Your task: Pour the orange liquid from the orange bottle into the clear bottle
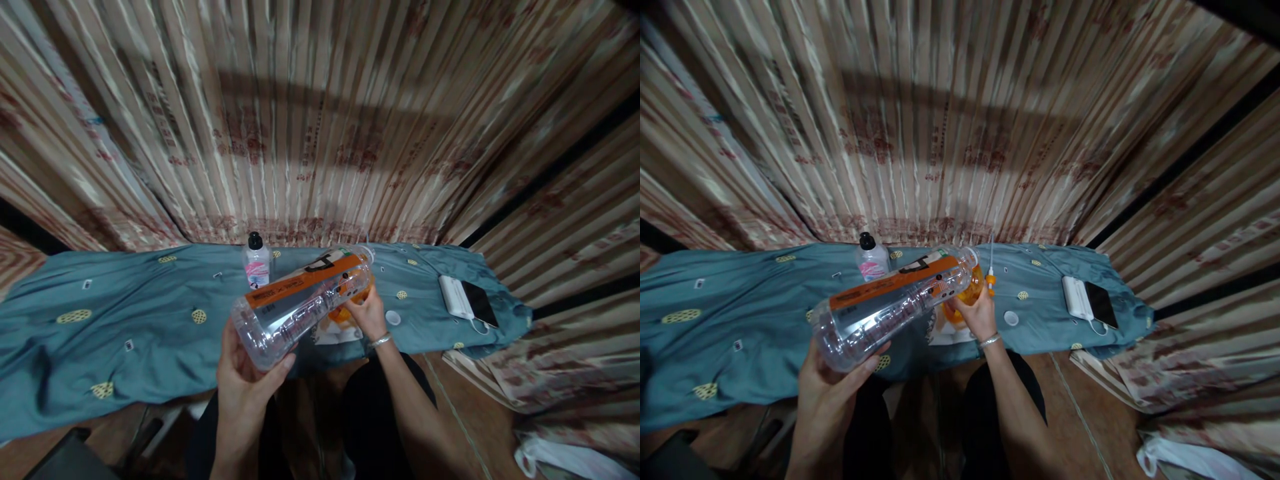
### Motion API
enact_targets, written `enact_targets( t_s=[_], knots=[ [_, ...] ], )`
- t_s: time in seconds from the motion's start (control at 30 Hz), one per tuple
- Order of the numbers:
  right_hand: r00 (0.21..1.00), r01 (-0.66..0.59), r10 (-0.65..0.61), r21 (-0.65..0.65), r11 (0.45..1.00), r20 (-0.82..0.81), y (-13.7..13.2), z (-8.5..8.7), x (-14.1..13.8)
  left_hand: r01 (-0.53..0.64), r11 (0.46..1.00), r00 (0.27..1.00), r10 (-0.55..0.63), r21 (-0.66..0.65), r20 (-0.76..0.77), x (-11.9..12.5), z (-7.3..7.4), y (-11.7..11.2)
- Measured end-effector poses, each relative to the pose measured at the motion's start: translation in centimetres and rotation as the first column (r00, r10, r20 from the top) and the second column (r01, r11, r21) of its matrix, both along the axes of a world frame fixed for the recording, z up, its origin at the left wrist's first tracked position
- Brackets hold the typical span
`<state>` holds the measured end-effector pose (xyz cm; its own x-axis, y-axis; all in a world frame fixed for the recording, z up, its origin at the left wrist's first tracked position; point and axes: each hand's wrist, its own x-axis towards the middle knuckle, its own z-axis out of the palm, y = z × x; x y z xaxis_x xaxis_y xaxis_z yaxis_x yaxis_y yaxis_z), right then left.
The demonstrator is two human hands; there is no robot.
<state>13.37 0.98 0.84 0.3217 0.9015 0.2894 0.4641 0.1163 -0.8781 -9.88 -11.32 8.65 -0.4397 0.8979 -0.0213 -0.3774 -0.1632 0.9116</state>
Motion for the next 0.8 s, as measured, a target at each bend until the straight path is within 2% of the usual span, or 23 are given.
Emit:
enact_targets(
  t_s=[0.8],
  knots=[
    [1.0, -0.002, 0.002, 0.008, 1.0, 0.013, 0.23, -0.71, 0.22, 0.016, 0.999, 1.0, -0.016, 0.028, 0.0, -0.03, -0.35, 0.14]
  ],
)
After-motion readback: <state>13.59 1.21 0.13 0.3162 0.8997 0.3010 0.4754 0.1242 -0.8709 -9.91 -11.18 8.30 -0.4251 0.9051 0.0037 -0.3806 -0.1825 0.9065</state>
